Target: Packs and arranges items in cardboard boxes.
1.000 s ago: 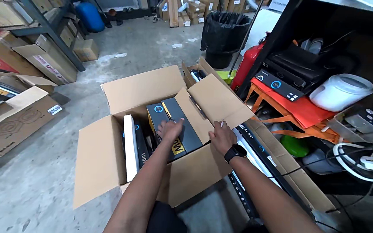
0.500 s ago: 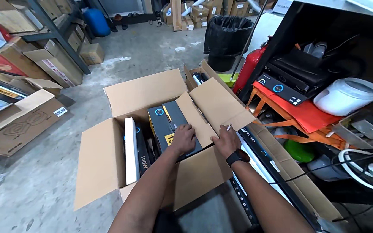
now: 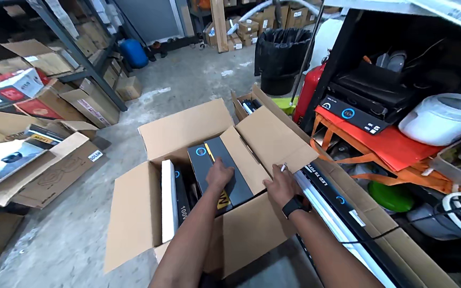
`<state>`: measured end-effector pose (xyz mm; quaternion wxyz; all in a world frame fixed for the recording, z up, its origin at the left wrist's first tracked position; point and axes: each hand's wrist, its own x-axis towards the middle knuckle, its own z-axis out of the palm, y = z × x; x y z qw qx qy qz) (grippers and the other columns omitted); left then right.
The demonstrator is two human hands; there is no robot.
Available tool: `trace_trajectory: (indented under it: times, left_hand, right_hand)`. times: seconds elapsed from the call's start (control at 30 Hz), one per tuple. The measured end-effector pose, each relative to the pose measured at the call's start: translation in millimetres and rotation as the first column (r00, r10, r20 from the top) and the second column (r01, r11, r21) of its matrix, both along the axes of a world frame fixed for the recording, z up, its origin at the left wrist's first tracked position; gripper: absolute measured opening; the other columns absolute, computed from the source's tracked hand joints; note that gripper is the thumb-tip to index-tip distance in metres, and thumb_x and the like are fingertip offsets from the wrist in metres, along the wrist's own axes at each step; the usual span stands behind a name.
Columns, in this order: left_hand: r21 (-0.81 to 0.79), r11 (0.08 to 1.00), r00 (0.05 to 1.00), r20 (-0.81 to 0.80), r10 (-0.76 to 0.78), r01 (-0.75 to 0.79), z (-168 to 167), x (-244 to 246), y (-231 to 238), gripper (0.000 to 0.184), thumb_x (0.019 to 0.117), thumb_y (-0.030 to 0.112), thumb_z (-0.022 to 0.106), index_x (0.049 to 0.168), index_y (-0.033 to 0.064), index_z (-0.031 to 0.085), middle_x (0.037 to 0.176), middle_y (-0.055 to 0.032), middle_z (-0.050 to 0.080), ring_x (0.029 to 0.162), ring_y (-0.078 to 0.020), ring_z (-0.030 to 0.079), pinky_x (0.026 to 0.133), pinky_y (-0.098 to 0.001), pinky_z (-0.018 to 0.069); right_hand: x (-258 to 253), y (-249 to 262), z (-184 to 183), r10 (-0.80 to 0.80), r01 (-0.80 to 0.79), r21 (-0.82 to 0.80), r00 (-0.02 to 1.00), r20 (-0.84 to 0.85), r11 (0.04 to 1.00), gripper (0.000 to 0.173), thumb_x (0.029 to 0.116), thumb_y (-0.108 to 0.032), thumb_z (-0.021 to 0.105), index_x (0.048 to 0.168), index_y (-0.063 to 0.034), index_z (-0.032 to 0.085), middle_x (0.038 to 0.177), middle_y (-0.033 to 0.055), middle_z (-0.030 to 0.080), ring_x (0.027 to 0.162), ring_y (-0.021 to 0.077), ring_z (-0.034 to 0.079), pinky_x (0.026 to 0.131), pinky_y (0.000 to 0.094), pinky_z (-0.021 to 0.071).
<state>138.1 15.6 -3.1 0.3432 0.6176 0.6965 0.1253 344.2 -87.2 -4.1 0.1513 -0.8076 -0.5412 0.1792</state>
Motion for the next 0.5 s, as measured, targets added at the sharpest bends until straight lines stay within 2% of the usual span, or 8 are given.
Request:
trace_trajectory:
  times: [0.07, 0.1, 0.17, 0.23, 0.3, 0.4, 0.43, 0.5]
  left_hand:
    - [-0.108, 0.983, 0.922, 0.344, 0.177, -0.149, -3.1, -8.1, 15.0, 0.069, 0.0934, 0.030, 0.071, 0.151, 0.0067, 0.042, 0.119, -0.0172, 0.064, 0.100, -0.0274, 0.065, 0.085, -0.0484, 0.0561]
    - [-0.189, 0.960, 0.829, 0.487, 0.275, -0.207, -5.6, -10.0, 19.0, 0.059, 0.0974, 0.030, 0.068, 0.146, 0.0062, 0.043, 0.092, -0.0092, 0.055, 0.069, -0.0174, 0.053, 0.060, -0.0347, 0.0482]
    - [-0.404, 0.885, 0.597, 0.659, 0.457, -0.231, -5.2, -12.5, 21.5, 0.031, 0.1001, 0.034, 0.062, 0.112, 0.0091, 0.049, 0.061, 0.0007, 0.039, 0.041, -0.0085, 0.035, 0.037, -0.0228, 0.0340]
    - [-0.507, 0.831, 0.412, 0.723, 0.555, -0.229, -2.8, -16.2, 19.6, 0.029, 0.0999, 0.035, 0.061, 0.103, 0.0085, 0.049, 0.059, 0.0006, 0.040, 0.038, -0.0072, 0.033, 0.035, -0.0213, 0.0330]
    - [-0.520, 0.807, 0.304, 0.750, 0.588, -0.279, 1.1, -22.7, 16.8, 0.041, 0.0986, 0.043, 0.061, 0.119, 0.0086, 0.052, 0.065, -0.0010, 0.043, 0.040, -0.0069, 0.033, 0.035, -0.0207, 0.0323]
    - [-0.411, 0.870, 0.523, 0.696, 0.492, -0.271, 5.2, -35.0, 10.4, 0.063, 0.0939, 0.060, 0.062, 0.124, 0.0062, 0.053, 0.081, -0.0090, 0.059, 0.056, -0.0147, 0.054, 0.049, -0.0299, 0.0481]
    - [-0.354, 0.897, 0.584, 0.680, 0.442, -0.267, 5.2, -36.6, 12.1, 0.067, 0.0916, 0.055, 0.069, 0.129, 0.0018, 0.055, 0.092, -0.0156, 0.066, 0.071, -0.0218, 0.065, 0.063, -0.0385, 0.0568]
    - [-0.242, 0.935, 0.694, 0.626, 0.356, -0.261, 4.8, -35.9, 15.5, 0.079, 0.0851, 0.039, 0.083, 0.140, -0.0040, 0.046, 0.107, -0.0233, 0.067, 0.089, -0.0293, 0.069, 0.079, -0.0460, 0.0597]
  right_hand:
    - [0.3, -0.4, 1.1, 0.003, -0.003, -0.003, 1.000, 0.003, 1.000, 0.070, 0.0896, -0.034, 0.074, 0.148, -0.0050, 0.051, 0.148, 0.0229, 0.050, 0.129, 0.0408, 0.054, 0.102, 0.0565, 0.0470]
    - [0.6, -0.1, 1.4, 0.002, -0.002, -0.005, 1.000, 0.004, 1.000, 0.070, 0.0897, -0.034, 0.074, 0.148, -0.0055, 0.051, 0.148, 0.0225, 0.050, 0.130, 0.0405, 0.054, 0.102, 0.0561, 0.0472]
    - [1.0, -0.8, -1.2, 0.001, -0.001, -0.008, 1.000, 0.008, 1.000, 0.069, 0.0892, -0.034, 0.074, 0.148, -0.0062, 0.052, 0.147, 0.0222, 0.051, 0.129, 0.0401, 0.055, 0.101, 0.0558, 0.0481]
    - [0.9, -1.0, 0.0, 0.006, -0.006, -0.012, 1.000, 0.010, 1.000, 0.069, 0.0892, -0.033, 0.075, 0.148, -0.0062, 0.051, 0.147, 0.0224, 0.051, 0.129, 0.0404, 0.055, 0.102, 0.0561, 0.0476]
    - [-0.3, -0.1, 1.9, 0.006, -0.006, -0.003, 1.000, 0.008, 1.000, 0.069, 0.0890, -0.032, 0.075, 0.148, -0.0056, 0.051, 0.147, 0.0234, 0.050, 0.129, 0.0407, 0.054, 0.102, 0.0561, 0.0471]
    - [0.1, -3.1, 0.5, -0.002, 0.002, 0.003, 1.000, -0.002, 1.000, 0.070, 0.0890, -0.033, 0.075, 0.148, -0.0049, 0.051, 0.146, 0.0238, 0.051, 0.130, 0.0415, 0.054, 0.103, 0.0560, 0.0466]
    - [0.2, -3.4, 1.1, -0.002, 0.002, 0.003, 1.000, -0.003, 1.000, 0.070, 0.0889, -0.034, 0.075, 0.148, -0.0047, 0.051, 0.146, 0.0239, 0.051, 0.130, 0.0416, 0.054, 0.104, 0.0560, 0.0463]
    - [-1.7, -4.5, 1.3, 0.006, -0.006, 0.001, 1.000, -0.005, 1.000, 0.073, 0.0886, -0.036, 0.076, 0.149, -0.0048, 0.050, 0.147, 0.0238, 0.051, 0.131, 0.0413, 0.053, 0.104, 0.0562, 0.0466]
